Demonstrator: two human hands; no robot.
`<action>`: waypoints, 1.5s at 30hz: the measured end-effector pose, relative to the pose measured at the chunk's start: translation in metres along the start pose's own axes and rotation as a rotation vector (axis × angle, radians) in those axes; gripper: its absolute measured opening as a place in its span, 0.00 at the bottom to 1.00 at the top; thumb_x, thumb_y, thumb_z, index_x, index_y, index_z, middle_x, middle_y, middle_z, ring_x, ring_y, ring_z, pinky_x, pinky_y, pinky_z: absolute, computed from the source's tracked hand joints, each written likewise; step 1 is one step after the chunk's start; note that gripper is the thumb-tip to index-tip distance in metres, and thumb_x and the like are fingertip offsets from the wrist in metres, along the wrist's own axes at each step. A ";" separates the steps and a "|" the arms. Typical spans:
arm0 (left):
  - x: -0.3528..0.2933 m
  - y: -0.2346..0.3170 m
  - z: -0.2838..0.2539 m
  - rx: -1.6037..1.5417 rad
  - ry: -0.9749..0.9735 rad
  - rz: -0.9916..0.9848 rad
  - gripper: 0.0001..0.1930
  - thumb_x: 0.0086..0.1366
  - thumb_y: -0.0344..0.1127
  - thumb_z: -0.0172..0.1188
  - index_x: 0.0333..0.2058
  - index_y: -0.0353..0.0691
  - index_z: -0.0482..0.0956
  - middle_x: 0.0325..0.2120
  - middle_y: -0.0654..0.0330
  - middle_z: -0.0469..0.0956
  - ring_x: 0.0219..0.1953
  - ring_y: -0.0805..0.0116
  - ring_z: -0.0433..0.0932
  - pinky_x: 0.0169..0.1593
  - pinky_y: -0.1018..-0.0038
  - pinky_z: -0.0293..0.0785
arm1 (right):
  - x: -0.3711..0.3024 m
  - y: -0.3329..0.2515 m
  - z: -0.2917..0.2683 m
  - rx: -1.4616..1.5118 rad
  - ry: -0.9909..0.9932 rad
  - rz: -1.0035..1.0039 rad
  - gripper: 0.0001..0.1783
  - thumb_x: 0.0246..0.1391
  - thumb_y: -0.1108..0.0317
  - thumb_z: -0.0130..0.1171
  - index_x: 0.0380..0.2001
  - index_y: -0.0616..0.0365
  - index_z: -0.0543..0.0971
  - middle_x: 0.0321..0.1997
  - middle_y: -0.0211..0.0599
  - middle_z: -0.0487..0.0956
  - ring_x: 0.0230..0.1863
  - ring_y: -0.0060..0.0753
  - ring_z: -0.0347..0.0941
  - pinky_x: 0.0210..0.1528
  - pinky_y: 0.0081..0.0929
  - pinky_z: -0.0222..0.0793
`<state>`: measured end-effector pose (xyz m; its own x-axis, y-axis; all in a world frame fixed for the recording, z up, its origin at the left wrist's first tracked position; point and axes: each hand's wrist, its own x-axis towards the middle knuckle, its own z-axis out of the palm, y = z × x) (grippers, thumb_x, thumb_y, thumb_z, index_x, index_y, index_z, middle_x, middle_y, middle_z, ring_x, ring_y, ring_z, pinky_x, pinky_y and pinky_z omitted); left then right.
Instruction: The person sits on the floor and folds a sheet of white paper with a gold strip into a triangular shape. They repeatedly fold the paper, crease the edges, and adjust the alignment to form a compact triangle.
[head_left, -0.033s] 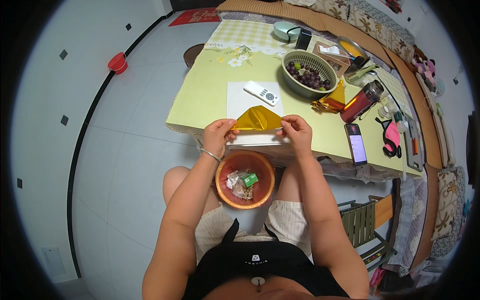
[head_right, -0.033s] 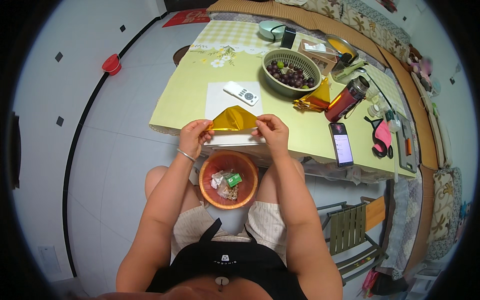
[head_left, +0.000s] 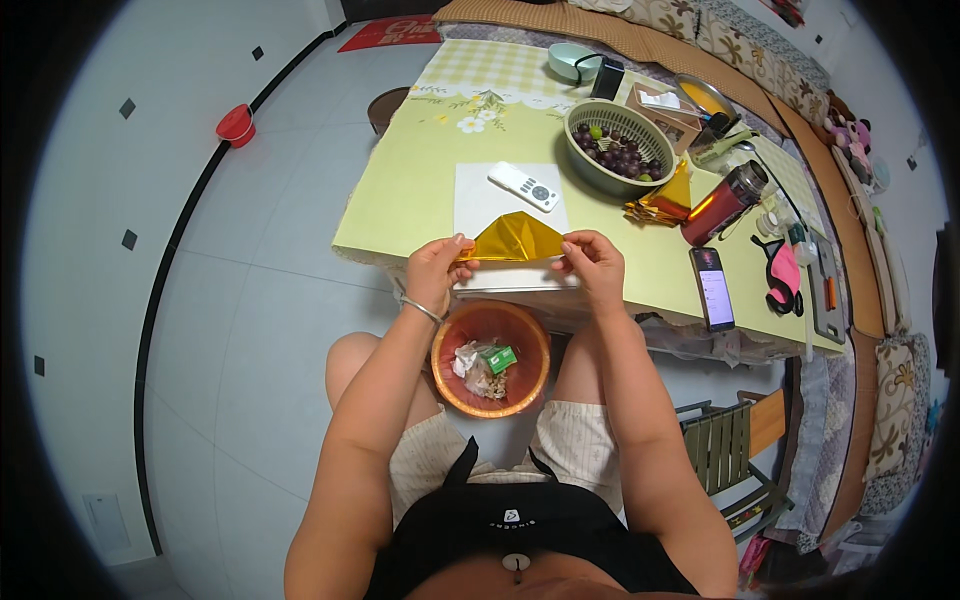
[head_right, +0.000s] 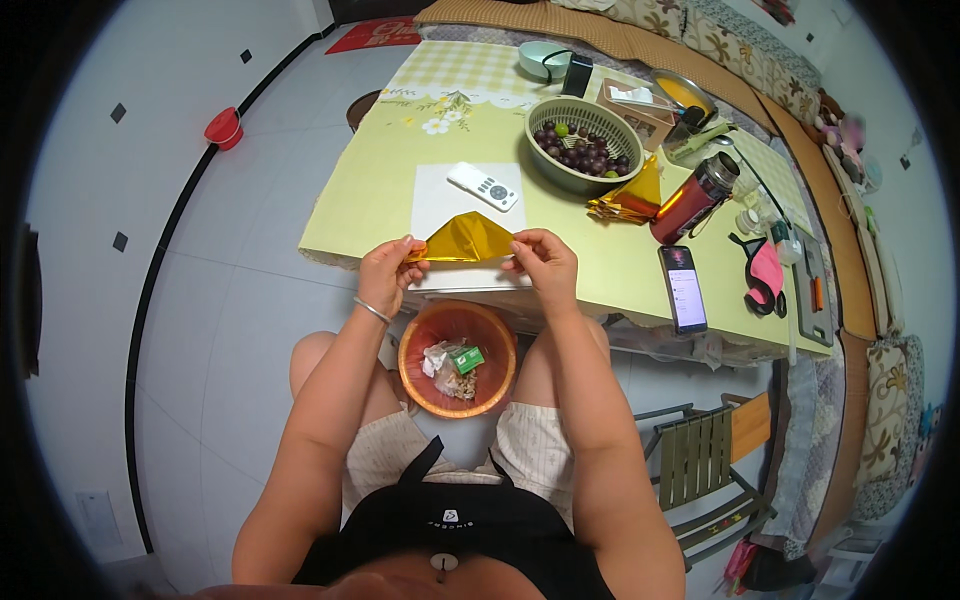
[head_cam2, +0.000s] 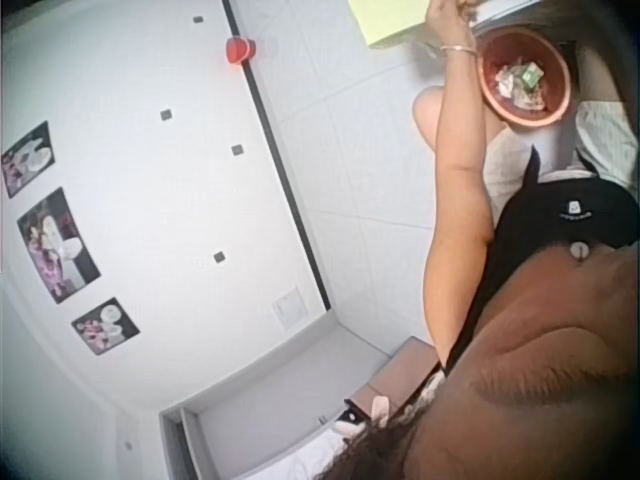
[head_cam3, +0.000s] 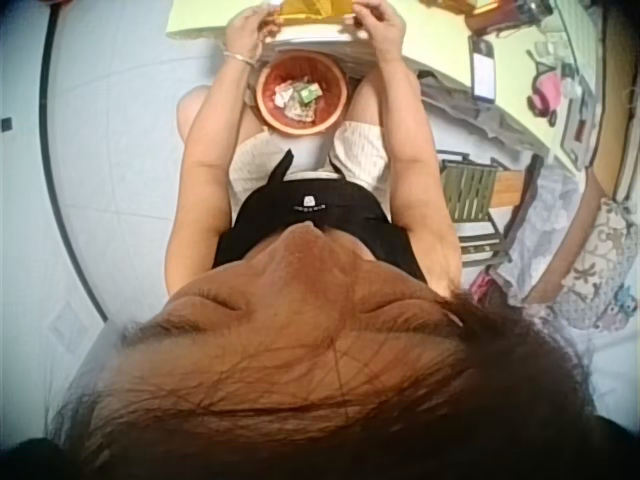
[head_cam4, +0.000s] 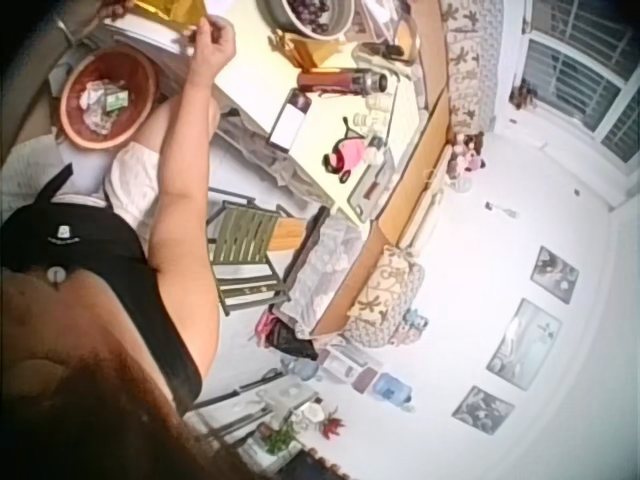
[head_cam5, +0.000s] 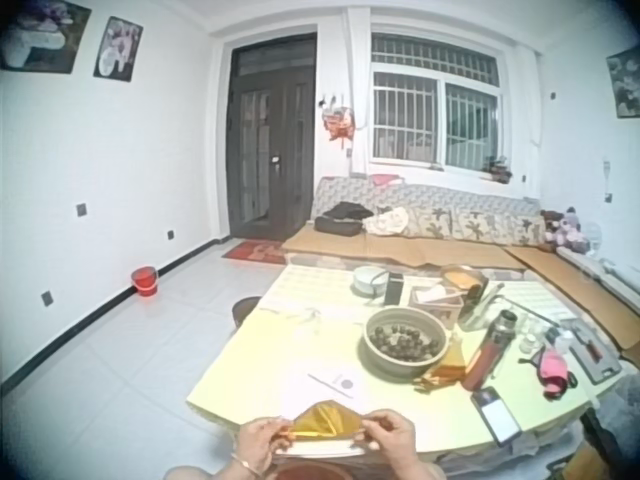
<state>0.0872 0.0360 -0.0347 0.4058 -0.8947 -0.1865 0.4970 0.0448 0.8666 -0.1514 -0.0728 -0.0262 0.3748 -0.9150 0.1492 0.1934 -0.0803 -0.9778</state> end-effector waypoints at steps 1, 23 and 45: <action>-0.001 0.000 0.000 -0.009 0.013 0.001 0.06 0.65 0.28 0.62 0.39 0.33 0.82 0.28 0.57 0.82 0.24 0.74 0.79 0.28 0.82 0.76 | -0.001 -0.004 0.001 0.010 -0.004 0.023 0.07 0.62 0.72 0.60 0.42 0.63 0.79 0.32 0.33 0.81 0.28 0.24 0.81 0.28 0.16 0.75; 0.001 0.013 -0.018 0.413 -0.151 0.054 0.09 0.65 0.24 0.60 0.43 0.29 0.80 0.30 0.55 0.83 0.26 0.68 0.84 0.27 0.80 0.78 | 0.004 0.001 -0.019 -0.049 -0.237 0.207 0.05 0.63 0.72 0.58 0.39 0.61 0.78 0.32 0.33 0.83 0.32 0.24 0.83 0.28 0.14 0.72; 0.004 0.017 -0.017 0.557 -0.154 0.232 0.07 0.64 0.23 0.61 0.40 0.30 0.83 0.27 0.60 0.82 0.21 0.77 0.78 0.26 0.82 0.75 | -0.004 -0.005 -0.017 -0.507 -0.204 -0.069 0.05 0.51 0.73 0.68 0.32 0.61 0.85 0.28 0.28 0.79 0.27 0.17 0.69 0.32 0.18 0.66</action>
<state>0.1101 0.0408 -0.0288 0.3194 -0.9452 0.0681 -0.0822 0.0439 0.9956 -0.1695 -0.0758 -0.0243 0.5546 -0.8097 0.1921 -0.2185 -0.3644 -0.9053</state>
